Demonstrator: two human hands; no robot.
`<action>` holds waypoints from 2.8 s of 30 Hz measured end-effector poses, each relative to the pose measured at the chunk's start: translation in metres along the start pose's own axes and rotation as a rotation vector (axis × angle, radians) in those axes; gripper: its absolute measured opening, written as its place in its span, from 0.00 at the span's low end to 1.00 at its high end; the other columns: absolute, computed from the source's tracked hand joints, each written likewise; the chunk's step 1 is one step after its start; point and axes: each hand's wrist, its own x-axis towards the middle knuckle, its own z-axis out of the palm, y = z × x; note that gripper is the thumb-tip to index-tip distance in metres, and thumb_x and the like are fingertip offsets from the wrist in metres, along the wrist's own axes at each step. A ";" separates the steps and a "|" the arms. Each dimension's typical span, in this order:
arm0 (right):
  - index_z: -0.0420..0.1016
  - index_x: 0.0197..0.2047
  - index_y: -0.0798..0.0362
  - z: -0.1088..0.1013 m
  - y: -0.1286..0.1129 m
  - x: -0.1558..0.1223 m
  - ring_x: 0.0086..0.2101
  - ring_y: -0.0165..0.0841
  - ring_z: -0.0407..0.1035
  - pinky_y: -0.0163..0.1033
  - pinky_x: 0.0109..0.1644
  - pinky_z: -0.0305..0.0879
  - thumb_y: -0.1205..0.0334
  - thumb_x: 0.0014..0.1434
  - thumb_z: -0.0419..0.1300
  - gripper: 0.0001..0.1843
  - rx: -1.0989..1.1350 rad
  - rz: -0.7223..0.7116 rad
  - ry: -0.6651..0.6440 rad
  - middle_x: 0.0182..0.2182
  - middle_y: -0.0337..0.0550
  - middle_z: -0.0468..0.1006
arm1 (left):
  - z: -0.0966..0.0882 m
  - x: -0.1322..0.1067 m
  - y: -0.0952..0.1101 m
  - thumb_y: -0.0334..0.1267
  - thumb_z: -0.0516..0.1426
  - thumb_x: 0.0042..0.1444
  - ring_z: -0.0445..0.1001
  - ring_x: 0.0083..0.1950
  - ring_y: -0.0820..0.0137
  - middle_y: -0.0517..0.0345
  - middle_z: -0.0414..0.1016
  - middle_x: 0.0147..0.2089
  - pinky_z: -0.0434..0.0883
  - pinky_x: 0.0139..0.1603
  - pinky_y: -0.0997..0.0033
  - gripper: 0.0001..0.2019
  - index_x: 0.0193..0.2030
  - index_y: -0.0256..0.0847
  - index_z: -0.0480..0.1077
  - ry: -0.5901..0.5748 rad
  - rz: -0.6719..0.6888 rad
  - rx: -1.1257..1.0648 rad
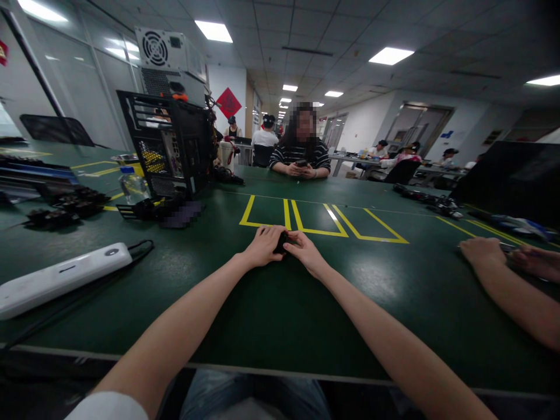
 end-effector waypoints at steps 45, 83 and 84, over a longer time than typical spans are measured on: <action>0.63 0.39 0.50 0.002 -0.001 -0.001 0.36 0.30 0.65 0.40 0.38 0.66 0.57 0.45 0.58 0.17 -0.018 0.107 0.073 0.38 0.41 0.66 | 0.003 0.002 0.000 0.40 0.55 0.44 0.58 0.52 0.60 0.50 0.59 0.50 0.52 0.52 0.58 0.27 0.51 0.39 0.49 0.006 -0.019 0.010; 0.63 0.38 0.49 0.000 -0.001 -0.003 0.41 0.31 0.64 0.41 0.46 0.61 0.62 0.42 0.61 0.17 0.029 0.027 0.010 0.38 0.39 0.69 | 0.000 0.001 0.002 0.39 0.55 0.44 0.58 0.52 0.60 0.51 0.59 0.50 0.50 0.53 0.57 0.27 0.51 0.41 0.49 -0.020 -0.042 -0.018; 0.64 0.37 0.49 0.001 -0.001 -0.003 0.41 0.31 0.64 0.41 0.46 0.61 0.60 0.43 0.60 0.16 0.018 0.023 0.024 0.38 0.39 0.69 | 0.000 0.002 0.002 0.39 0.55 0.44 0.58 0.52 0.60 0.51 0.59 0.50 0.50 0.53 0.57 0.27 0.51 0.41 0.49 -0.020 -0.040 -0.019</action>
